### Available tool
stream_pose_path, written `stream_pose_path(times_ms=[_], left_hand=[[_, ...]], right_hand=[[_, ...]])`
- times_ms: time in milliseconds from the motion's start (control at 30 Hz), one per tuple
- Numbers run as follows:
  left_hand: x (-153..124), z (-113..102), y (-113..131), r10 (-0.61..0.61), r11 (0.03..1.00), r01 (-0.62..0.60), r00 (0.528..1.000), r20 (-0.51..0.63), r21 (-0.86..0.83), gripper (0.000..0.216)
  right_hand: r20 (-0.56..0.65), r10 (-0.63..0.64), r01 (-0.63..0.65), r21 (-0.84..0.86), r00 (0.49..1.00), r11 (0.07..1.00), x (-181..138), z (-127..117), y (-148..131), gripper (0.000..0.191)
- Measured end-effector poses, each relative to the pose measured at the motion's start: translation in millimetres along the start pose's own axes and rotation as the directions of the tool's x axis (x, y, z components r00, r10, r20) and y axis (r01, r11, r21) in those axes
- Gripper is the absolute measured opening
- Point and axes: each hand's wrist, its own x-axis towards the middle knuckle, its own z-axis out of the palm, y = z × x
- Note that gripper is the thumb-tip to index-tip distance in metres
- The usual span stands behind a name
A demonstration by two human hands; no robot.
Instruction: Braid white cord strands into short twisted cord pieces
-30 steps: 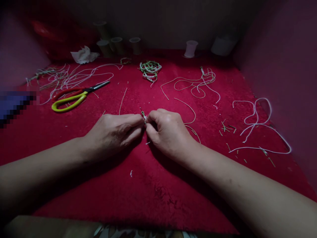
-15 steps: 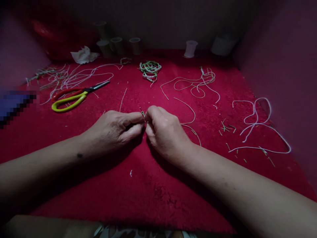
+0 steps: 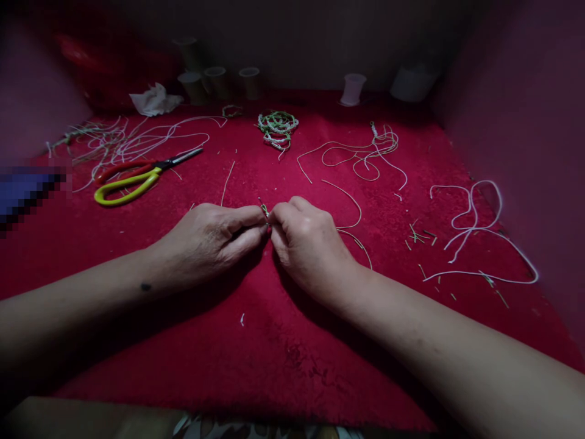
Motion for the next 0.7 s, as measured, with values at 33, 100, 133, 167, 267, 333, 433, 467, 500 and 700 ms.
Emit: stream_pose_path(times_ms=[33,100,133,167,267,333,433,467,500,700], left_hand=[[-0.2,-0.2,-0.2,0.004,1.000,-0.004,1.000,-0.003,0.002,0.022],[-0.3,-0.3,-0.7,0.017,1.000,-0.017,1.000,-0.010,0.001,0.023],[-0.4,-0.2,-0.8,0.024,1.000,-0.024,1.000,-0.013,0.000,0.022],[-0.4,0.0,-0.9,0.032,0.999,-0.032,0.999,-0.018,-0.002,0.022],[-0.8,0.7,-0.9,0.046,0.999,-0.046,0.998,-0.033,-0.004,0.019],[-1.2,1.3,-0.6,0.052,0.999,-0.052,0.998,-0.037,-0.004,0.018],[-1.8,2.2,-0.1,0.067,0.998,-0.066,0.997,-0.041,0.009,0.017],[-1.9,2.6,-0.1,0.068,0.998,-0.067,0.997,-0.044,0.016,0.017],[-1.9,3.0,-0.2,0.070,0.997,-0.069,0.996,-0.046,0.025,0.017],[-3.2,5.2,-1.7,0.126,0.989,-0.119,0.989,-0.081,0.087,0.014]], right_hand=[[0.008,0.004,-0.004,-0.008,1.000,1.000,0.0,-0.5,0.2,0.012],[0.027,0.018,-0.017,-0.016,0.999,1.000,0.1,-1.5,0.3,0.012],[0.037,0.026,-0.025,-0.015,0.999,1.000,0.3,-2.1,0.2,0.012],[0.047,0.036,-0.035,-0.011,0.998,0.999,0.5,-2.6,0.0,0.012],[0.059,0.067,-0.069,0.027,0.996,0.997,1.9,-3.8,-0.6,0.012],[0.065,0.082,-0.086,0.052,0.995,0.995,2.9,-4.2,-0.8,0.013],[0.087,0.088,-0.093,0.059,0.992,0.994,4.0,-4.4,-0.7,0.014],[0.094,0.089,-0.095,0.059,0.992,0.994,4.2,-4.6,-0.7,0.015],[0.100,0.090,-0.096,0.060,0.991,0.994,4.3,-4.8,-0.6,0.015],[0.122,0.096,-0.101,0.034,0.988,0.994,4.4,-6.5,-0.6,0.013]])
